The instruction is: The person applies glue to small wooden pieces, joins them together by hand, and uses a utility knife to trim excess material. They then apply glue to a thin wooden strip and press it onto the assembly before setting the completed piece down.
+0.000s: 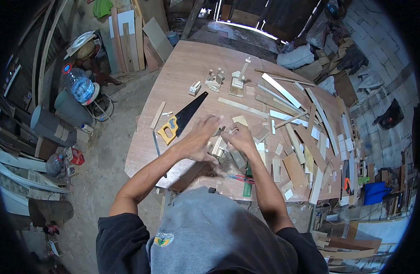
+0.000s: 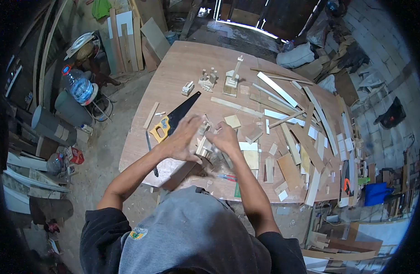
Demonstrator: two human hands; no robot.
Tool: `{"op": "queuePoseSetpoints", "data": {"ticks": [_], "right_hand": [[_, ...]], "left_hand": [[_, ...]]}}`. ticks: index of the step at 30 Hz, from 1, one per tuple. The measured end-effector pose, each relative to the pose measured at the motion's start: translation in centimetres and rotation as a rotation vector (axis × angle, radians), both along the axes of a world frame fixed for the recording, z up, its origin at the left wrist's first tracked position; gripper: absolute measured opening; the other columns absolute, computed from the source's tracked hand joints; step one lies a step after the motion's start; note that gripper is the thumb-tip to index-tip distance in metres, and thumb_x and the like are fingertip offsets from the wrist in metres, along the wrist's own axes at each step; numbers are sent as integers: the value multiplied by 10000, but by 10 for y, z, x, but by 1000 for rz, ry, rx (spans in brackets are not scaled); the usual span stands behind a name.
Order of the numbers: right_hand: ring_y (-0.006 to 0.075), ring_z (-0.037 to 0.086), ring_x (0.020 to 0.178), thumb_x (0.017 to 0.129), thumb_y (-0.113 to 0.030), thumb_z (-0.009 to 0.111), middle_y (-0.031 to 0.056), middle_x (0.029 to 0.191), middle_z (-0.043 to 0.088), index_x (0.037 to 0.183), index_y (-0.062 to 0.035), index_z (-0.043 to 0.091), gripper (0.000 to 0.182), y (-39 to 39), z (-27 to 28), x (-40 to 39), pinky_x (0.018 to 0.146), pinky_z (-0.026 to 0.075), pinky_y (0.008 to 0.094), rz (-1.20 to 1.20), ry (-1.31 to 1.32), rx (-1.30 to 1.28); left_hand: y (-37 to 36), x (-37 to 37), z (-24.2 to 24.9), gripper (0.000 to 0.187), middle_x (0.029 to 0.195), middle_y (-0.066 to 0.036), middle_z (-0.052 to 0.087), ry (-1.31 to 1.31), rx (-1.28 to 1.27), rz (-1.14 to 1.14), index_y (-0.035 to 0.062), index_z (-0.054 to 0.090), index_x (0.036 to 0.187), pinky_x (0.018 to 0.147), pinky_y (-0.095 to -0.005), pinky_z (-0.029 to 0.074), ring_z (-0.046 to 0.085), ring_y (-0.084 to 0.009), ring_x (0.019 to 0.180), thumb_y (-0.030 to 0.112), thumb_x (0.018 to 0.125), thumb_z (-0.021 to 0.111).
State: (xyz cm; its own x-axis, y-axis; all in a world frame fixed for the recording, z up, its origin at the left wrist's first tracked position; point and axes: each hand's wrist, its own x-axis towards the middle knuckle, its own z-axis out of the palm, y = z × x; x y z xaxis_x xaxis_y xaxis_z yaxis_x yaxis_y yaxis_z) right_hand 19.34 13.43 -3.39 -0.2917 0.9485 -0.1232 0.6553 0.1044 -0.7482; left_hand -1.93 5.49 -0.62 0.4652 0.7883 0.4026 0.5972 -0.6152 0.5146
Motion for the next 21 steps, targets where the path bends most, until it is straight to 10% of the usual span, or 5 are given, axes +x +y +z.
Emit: {"op": "queuePoseSetpoints", "data": {"ticks": [4, 10, 15, 21], "right_hand": [[116, 637, 676, 837, -259, 782, 44, 775, 670, 953, -50, 656, 270, -5, 15, -7, 545, 483, 284, -74, 263, -374], [91, 574, 613, 883, -200, 732, 20, 785, 597, 974, -76, 601, 201, 0, -9, -18, 468, 433, 204, -115, 508, -664], [83, 591, 627, 867, -238, 728, 26, 812, 613, 979, -66, 620, 232, 6, -26, -35, 485, 455, 200, -59, 650, -808], [78, 570, 686, 871, -221, 712, 18, 855, 602, 1021, -77, 607, 233, 6, -30, -57, 554, 474, 203, 53, 826, -720]], "left_hand": [[-21, -52, -31, 1088, 1532, -243, 374, -268, -103, 313, 28, 291, 1538, 1182, -515, 260, 310, -407, 1442, 429, 706, 867], [-74, -106, -125, 563, 1130, -146, 677, -760, -438, 753, -22, 551, 1352, 899, -329, 510, 641, -203, 1044, 145, 855, 757], [-128, -85, -143, 391, 903, -46, 698, -1000, -839, 823, -41, 609, 1262, 702, -250, 516, 632, -90, 759, 93, 905, 695], [-130, -52, -130, 350, 1014, -105, 723, -1394, -1080, 585, -1, 615, 1252, 755, -273, 567, 708, -169, 838, 186, 959, 663]]}}
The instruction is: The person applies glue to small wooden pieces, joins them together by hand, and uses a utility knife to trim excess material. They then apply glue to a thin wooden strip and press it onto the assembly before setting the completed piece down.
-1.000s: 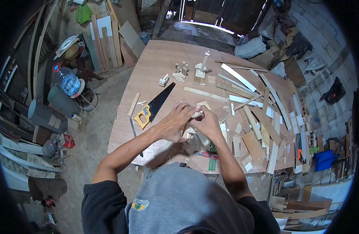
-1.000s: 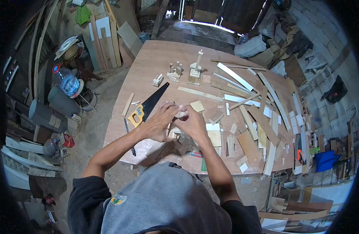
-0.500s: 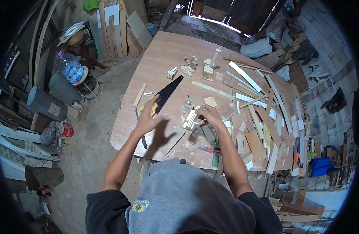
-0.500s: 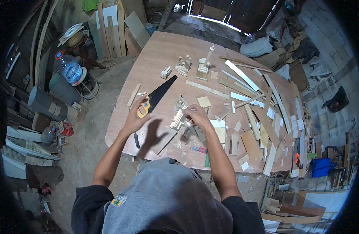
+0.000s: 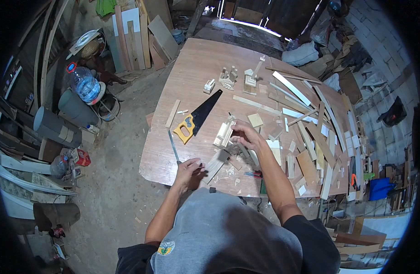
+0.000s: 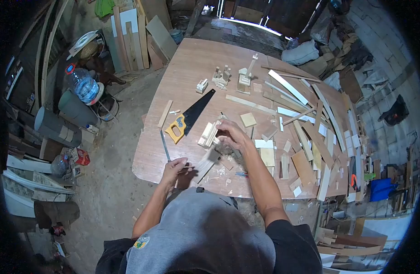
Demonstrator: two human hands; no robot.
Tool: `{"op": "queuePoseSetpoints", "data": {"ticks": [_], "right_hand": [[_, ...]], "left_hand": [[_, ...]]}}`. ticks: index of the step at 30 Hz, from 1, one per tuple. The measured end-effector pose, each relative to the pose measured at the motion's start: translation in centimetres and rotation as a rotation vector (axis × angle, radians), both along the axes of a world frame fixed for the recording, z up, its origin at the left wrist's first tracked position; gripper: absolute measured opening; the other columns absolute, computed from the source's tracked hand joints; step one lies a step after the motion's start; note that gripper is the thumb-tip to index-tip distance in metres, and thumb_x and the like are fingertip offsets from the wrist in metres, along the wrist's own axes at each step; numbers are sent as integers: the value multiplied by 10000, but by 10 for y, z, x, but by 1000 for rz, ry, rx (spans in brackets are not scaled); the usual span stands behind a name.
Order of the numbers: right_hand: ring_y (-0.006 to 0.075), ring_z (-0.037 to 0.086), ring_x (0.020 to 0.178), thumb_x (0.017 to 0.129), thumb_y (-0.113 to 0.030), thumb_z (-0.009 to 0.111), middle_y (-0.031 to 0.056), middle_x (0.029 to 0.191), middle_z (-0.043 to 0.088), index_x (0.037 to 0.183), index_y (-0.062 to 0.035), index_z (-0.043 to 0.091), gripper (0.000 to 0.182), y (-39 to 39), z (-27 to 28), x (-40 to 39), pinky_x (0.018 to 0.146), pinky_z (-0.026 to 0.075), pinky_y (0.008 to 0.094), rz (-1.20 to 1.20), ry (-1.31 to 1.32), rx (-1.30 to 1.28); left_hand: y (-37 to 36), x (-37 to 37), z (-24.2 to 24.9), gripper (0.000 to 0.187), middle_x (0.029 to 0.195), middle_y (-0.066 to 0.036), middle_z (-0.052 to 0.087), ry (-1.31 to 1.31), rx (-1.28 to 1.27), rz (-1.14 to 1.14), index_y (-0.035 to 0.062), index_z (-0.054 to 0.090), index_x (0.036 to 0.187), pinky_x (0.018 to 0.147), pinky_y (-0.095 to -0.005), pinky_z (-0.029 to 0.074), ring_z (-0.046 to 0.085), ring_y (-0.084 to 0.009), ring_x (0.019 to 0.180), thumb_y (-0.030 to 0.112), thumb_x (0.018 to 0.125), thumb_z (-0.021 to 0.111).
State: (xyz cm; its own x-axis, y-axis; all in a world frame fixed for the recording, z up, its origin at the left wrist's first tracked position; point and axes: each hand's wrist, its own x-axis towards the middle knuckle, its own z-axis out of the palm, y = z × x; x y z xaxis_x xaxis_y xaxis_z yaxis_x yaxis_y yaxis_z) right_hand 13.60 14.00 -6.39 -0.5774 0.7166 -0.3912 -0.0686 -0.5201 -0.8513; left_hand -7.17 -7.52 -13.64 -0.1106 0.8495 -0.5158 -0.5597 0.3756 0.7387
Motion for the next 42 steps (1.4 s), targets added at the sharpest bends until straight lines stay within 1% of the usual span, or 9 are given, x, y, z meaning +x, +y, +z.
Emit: {"op": "queuePoseSetpoints", "data": {"ticks": [4, 9, 13, 19, 23, 28, 30, 33, 42], "right_hand": [[72, 583, 772, 859, -202, 722, 9, 902, 603, 1074, -89, 607, 269, 8, 6, -2, 564, 463, 196, 109, -57, -11], [122, 593, 820, 792, -188, 787, 28, 920, 637, 1172, -73, 605, 436, 15, 3, -13, 645, 473, 280, 27, -223, 176], [113, 610, 770, 787, -175, 788, 16, 905, 642, 1129, -64, 619, 398, 27, 0, -20, 616, 490, 276, 41, -350, 290], [118, 617, 773, 726, -266, 829, 52, 878, 678, 1092, -53, 637, 464, 48, -14, -29, 601, 425, 268, 69, -631, 331], [161, 634, 762, 710, -256, 839, 56, 880, 675, 1088, -36, 636, 483, 73, -65, -26, 633, 470, 296, 98, -683, 392], [231, 649, 786, 702, -220, 835, 99, 863, 667, 1082, -2, 607, 493, 61, -68, -35, 720, 517, 362, 119, -806, 533], [365, 673, 930, 684, -205, 783, 224, 990, 683, 1146, 10, 572, 551, 54, -70, -36, 806, 526, 425, 257, -829, 806], [427, 660, 952, 722, -159, 747, 261, 969, 674, 1131, -5, 548, 481, 45, -79, -39, 823, 515, 475, 324, -818, 862], [460, 646, 927, 785, -135, 734, 278, 925, 666, 1109, -14, 543, 395, 27, -85, -39, 809, 493, 526, 371, -759, 1005]], "left_hand": [[24, 4, 16, 344, 1080, -102, 702, -147, 22, -31, 24, 611, 1239, 788, -299, 567, 705, -184, 883, 254, 985, 636], [55, -1, 3, 371, 1191, -99, 661, -251, 62, -87, 54, 580, 1262, 840, -323, 551, 670, -173, 1008, 309, 995, 614], [65, -4, -11, 371, 1176, -88, 673, -181, -32, -68, 52, 589, 1248, 840, -344, 557, 676, -195, 1015, 292, 970, 644], [54, -17, -34, 290, 1100, -70, 697, -174, -103, 4, 72, 636, 1150, 808, -334, 567, 682, -169, 970, 283, 953, 660], [42, -24, -40, 294, 1089, -82, 679, -165, -164, 56, 40, 594, 1210, 815, -360, 576, 685, -207, 944, 205, 968, 622], [23, -29, -49, 262, 999, -72, 712, -201, -201, 126, 48, 601, 1192, 771, -346, 567, 692, -193, 869, 183, 968, 614], [15, -31, -55, 258, 1000, -75, 711, -226, -219, 158, 54, 601, 1193, 745, -334, 560, 692, -192, 864, 180, 968, 616], [5, -37, -67, 247, 994, -78, 707, -237, -231, 206, 64, 607, 1188, 705, -314, 543, 689, -189, 843, 179, 970, 623], [-9, -51, -68, 169, 922, -94, 704, -128, -249, 292, 29, 652, 1082, 579, -245, 504, 657, -138, 752, 156, 972, 631]]}}
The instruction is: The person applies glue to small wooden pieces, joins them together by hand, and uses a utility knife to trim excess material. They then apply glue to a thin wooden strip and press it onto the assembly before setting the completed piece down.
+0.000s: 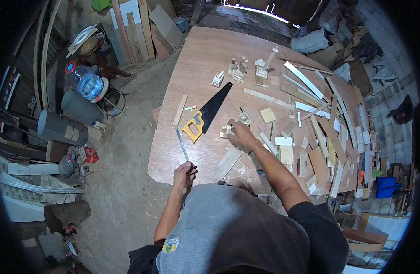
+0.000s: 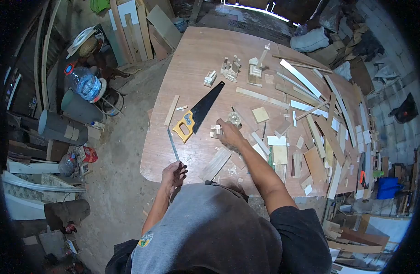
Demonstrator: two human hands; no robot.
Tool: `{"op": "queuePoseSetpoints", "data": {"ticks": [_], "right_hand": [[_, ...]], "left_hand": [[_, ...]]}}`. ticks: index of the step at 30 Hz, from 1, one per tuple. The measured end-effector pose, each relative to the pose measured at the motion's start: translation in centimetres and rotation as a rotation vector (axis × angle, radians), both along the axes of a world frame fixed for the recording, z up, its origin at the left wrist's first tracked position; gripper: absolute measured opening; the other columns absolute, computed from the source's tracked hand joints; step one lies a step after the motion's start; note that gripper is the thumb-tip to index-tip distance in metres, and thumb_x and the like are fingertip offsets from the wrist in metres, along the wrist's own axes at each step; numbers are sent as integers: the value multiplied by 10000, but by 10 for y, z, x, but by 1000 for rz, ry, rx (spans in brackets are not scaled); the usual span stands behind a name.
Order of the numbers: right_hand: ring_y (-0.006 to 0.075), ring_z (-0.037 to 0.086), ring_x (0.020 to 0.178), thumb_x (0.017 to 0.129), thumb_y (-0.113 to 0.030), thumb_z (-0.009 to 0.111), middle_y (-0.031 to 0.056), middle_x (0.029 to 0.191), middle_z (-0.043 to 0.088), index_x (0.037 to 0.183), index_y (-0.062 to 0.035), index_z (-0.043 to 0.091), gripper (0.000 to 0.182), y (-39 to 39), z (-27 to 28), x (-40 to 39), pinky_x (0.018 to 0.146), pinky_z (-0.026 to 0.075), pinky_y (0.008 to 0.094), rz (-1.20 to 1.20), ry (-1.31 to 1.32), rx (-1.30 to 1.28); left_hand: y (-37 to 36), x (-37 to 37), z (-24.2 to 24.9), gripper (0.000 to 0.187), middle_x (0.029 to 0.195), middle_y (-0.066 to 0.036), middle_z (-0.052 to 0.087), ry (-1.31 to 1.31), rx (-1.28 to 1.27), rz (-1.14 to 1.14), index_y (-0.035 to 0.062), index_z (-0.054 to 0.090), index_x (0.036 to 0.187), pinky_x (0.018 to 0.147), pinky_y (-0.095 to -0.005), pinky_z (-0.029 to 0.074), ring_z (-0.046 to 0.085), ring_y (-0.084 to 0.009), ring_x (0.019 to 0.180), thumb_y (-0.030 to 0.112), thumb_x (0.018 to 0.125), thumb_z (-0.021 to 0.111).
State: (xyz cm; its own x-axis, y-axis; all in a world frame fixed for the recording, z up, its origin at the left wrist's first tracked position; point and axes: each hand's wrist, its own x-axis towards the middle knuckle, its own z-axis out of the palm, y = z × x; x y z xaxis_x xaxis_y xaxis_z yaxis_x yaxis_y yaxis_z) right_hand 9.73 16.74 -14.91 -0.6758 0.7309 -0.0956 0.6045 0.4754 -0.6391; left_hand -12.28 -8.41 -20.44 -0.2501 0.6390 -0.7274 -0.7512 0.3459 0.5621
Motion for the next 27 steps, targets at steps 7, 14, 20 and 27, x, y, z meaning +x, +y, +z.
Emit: {"op": "queuePoseSetpoints", "data": {"ticks": [7, 14, 20, 27], "right_hand": [[453, 640, 931, 792, -154, 749, 270, 916, 664, 1103, -10, 559, 392, -3, -11, 1, 806, 494, 514, -19, -36, 50], [435, 628, 988, 785, -140, 701, 256, 975, 667, 1146, -12, 572, 404, -4, -6, -4, 857, 481, 517, 17, -72, 61], [440, 611, 1078, 772, -154, 700, 271, 1098, 658, 1293, -27, 534, 562, -3, -9, -1, 938, 476, 501, 35, -80, 107], [436, 519, 1263, 756, -182, 725, 287, 1360, 541, 1455, -45, 426, 773, 2, -16, 1, 1087, 403, 493, 83, -65, 84]], "left_hand": [[-2, -5, 1, 230, 962, -70, 696, 56, -32, -44, 36, 635, 1164, 617, -244, 497, 660, -134, 771, 172, 977, 636], [-3, -6, 0, 232, 954, -76, 693, 26, -24, -35, 28, 629, 1170, 618, -242, 499, 653, -135, 767, 161, 979, 632], [-3, -6, -4, 228, 930, -73, 683, 19, -21, -10, 22, 626, 1164, 599, -242, 490, 641, -134, 751, 157, 981, 634], [-4, -8, -4, 223, 912, -94, 676, 4, 4, 9, -15, 624, 1155, 564, -245, 492, 628, -140, 713, 118, 976, 627]]}}
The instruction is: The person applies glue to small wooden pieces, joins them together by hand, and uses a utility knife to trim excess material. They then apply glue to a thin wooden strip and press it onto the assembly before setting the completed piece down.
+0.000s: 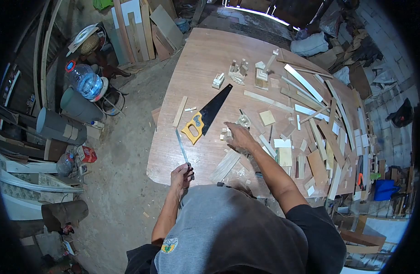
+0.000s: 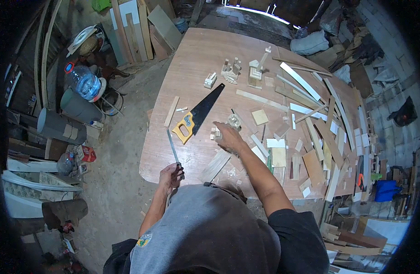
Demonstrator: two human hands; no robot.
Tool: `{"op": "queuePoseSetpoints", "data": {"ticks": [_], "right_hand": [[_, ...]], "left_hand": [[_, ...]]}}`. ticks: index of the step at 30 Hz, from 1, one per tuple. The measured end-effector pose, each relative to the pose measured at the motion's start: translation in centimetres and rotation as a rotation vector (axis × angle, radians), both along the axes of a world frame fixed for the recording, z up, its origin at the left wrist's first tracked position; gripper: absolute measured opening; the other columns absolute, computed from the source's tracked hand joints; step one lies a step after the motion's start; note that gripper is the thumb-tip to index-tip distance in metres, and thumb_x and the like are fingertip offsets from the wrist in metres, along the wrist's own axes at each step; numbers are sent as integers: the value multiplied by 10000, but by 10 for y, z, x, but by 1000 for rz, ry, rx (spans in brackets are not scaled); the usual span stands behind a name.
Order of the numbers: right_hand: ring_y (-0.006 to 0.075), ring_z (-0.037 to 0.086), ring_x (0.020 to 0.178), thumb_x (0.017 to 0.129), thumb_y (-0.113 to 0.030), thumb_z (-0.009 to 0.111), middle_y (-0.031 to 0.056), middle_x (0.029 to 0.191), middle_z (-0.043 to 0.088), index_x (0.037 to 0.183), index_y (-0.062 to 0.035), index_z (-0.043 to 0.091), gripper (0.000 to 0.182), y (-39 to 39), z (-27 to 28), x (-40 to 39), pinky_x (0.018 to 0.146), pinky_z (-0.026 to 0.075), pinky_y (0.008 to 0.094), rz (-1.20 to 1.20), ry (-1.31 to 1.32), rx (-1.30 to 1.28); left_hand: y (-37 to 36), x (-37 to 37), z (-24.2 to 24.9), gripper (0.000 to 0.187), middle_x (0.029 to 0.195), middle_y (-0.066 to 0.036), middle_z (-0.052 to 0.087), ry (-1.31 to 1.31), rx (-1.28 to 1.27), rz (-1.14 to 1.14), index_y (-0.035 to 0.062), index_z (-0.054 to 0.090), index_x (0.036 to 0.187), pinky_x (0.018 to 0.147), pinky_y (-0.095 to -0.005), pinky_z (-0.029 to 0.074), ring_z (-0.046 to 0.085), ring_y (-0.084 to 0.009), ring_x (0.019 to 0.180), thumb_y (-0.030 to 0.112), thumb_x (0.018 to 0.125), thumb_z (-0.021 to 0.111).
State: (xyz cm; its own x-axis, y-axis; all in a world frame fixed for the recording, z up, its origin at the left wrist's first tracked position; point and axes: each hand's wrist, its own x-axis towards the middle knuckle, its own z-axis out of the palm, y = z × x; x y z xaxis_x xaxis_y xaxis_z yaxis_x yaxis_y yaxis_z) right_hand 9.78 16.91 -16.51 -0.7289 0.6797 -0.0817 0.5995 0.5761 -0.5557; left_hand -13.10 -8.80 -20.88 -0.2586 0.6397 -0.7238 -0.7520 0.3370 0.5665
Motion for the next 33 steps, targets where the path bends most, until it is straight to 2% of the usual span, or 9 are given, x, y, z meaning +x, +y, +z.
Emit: {"op": "queuePoseSetpoints", "data": {"ticks": [4, 9, 12, 14, 15, 18, 22, 25, 33], "right_hand": [[422, 520, 1275, 759, -183, 748, 270, 1412, 503, 1473, -48, 408, 801, -3, 19, 7, 1075, 427, 478, 22, 119, 43], [293, 581, 1197, 805, -164, 773, 214, 1394, 532, 1478, -48, 406, 776, -38, 54, 35, 954, 510, 378, -403, 376, -209], [253, 616, 1098, 839, -163, 754, 178, 1340, 582, 1451, -36, 440, 700, -70, 33, 73, 884, 523, 339, -580, 480, -214], [233, 643, 994, 861, -165, 739, 118, 1227, 654, 1386, -25, 506, 592, -100, 16, 94, 817, 526, 326, -641, 535, -108], [226, 652, 937, 872, -162, 726, 116, 1132, 678, 1298, -18, 562, 479, -119, 21, 103, 786, 527, 333, -668, 503, -156], [223, 656, 805, 892, -161, 701, 122, 944, 698, 1086, -12, 644, 251, -174, 10, 127, 716, 520, 341, -655, 457, -186], [265, 627, 631, 919, -172, 660, 158, 758, 665, 808, -24, 657, 184, -239, -37, 152, 624, 504, 357, -553, 457, -207], [307, 670, 680, 911, -155, 642, 174, 772, 676, 827, -29, 668, 154, -266, -1, 152, 634, 513, 406, -663, 278, -422], [344, 698, 772, 915, -151, 627, 213, 824, 688, 926, 3, 668, 159, -302, 5, 244, 671, 522, 419, -515, 281, -411]], "left_hand": [[-1, 2, 4, 217, 877, -107, 671, 42, 21, 6, -47, 617, 1148, 552, -257, 496, 619, -150, 666, 30, 945, 617], [-6, 6, -6, 159, 811, -113, 679, 254, -15, -83, -63, 652, 1062, 575, -255, 501, 612, -143, 634, -5, 916, 624], [-10, 10, -23, 111, 759, -87, 688, 222, 70, -123, -50, 688, 965, 585, -254, 497, 599, -128, 609, 46, 911, 677], [-11, 18, -17, 147, 723, -57, 680, 258, -86, -195, -30, 701, 886, 577, -253, 480, 586, -113, 595, 114, 917, 708], [-13, 19, -19, 257, 652, -36, 645, 298, -54, -276, -3, 696, 785, 526, -256, 446, 563, -103, 554, 199, 943, 700], [-12, 28, -18, 328, 603, -18, 604, 343, -97, -393, 19, 683, 735, 473, -265, 396, 524, -91, 508, 257, 960, 682], [-19, 38, -19, 334, 587, 9, 558, 543, 9, -438, 28, 681, 754, 458, -273, 367, 471, -74, 499, 291, 959, 682], [-32, 61, -7, 219, 620, 4, 575, 612, 27, -450, 17, 691, 781, 499, -254, 389, 490, -71, 543, 184, 923, 678], [-92, 217, -32, 100, 804, -22, 666, 540, 154, -663, 16, 727, 974, 618, -266, 513, 607, -104, 698, 52, 897, 673]]}}
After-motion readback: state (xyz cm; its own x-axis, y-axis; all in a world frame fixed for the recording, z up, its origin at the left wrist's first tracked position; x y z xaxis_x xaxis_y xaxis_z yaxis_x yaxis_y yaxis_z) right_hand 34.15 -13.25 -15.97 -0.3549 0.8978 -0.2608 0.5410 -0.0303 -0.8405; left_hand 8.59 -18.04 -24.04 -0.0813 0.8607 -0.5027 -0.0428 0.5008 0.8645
